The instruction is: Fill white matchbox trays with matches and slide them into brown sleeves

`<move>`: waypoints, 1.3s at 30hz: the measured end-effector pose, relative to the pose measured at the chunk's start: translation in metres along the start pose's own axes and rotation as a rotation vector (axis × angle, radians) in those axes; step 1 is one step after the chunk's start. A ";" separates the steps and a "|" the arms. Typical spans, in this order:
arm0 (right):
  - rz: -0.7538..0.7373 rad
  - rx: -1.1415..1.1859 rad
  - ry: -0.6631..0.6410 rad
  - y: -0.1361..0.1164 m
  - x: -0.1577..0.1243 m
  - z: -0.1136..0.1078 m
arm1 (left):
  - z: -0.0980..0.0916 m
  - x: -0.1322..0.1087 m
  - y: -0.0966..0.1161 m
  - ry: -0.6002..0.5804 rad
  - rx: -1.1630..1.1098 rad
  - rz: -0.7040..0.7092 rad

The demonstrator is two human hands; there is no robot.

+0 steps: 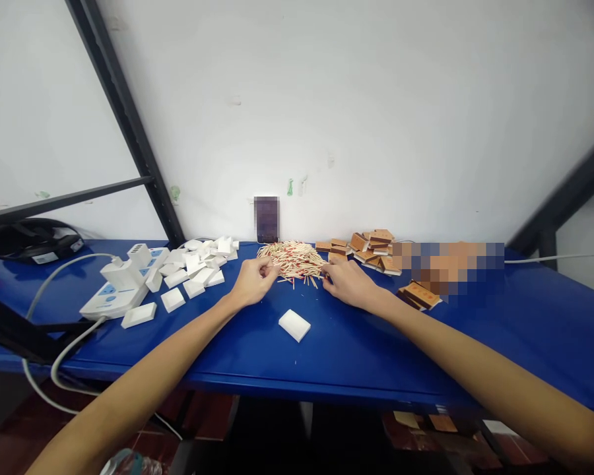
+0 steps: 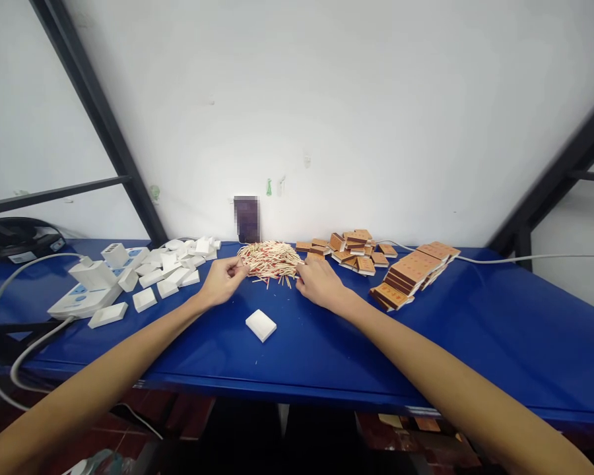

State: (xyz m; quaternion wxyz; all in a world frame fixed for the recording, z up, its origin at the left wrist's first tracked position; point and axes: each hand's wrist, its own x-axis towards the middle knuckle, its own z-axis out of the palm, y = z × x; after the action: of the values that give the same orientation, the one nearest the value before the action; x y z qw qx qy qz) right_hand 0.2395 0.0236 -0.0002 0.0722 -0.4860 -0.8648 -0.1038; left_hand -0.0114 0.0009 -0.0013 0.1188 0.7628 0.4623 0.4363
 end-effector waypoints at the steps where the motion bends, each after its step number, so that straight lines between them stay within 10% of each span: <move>1: 0.002 0.007 0.000 0.000 0.000 0.002 | 0.002 -0.002 0.001 -0.013 0.021 0.037; 8: -0.020 0.073 -0.009 0.000 0.000 0.006 | 0.009 -0.007 0.001 -0.202 0.154 0.312; 20: -0.232 0.357 -0.058 -0.009 -0.019 -0.004 | 0.001 -0.012 0.000 -0.298 0.193 0.208; 39: -0.211 0.187 -0.009 0.009 -0.019 0.001 | -0.001 -0.012 -0.002 -0.381 0.251 0.156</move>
State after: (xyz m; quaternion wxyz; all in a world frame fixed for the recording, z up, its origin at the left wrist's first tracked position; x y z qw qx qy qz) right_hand 0.2569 0.0131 -0.0043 0.1018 -0.3840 -0.9173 -0.0275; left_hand -0.0162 -0.0081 -0.0088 0.0742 0.8734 0.4218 0.2316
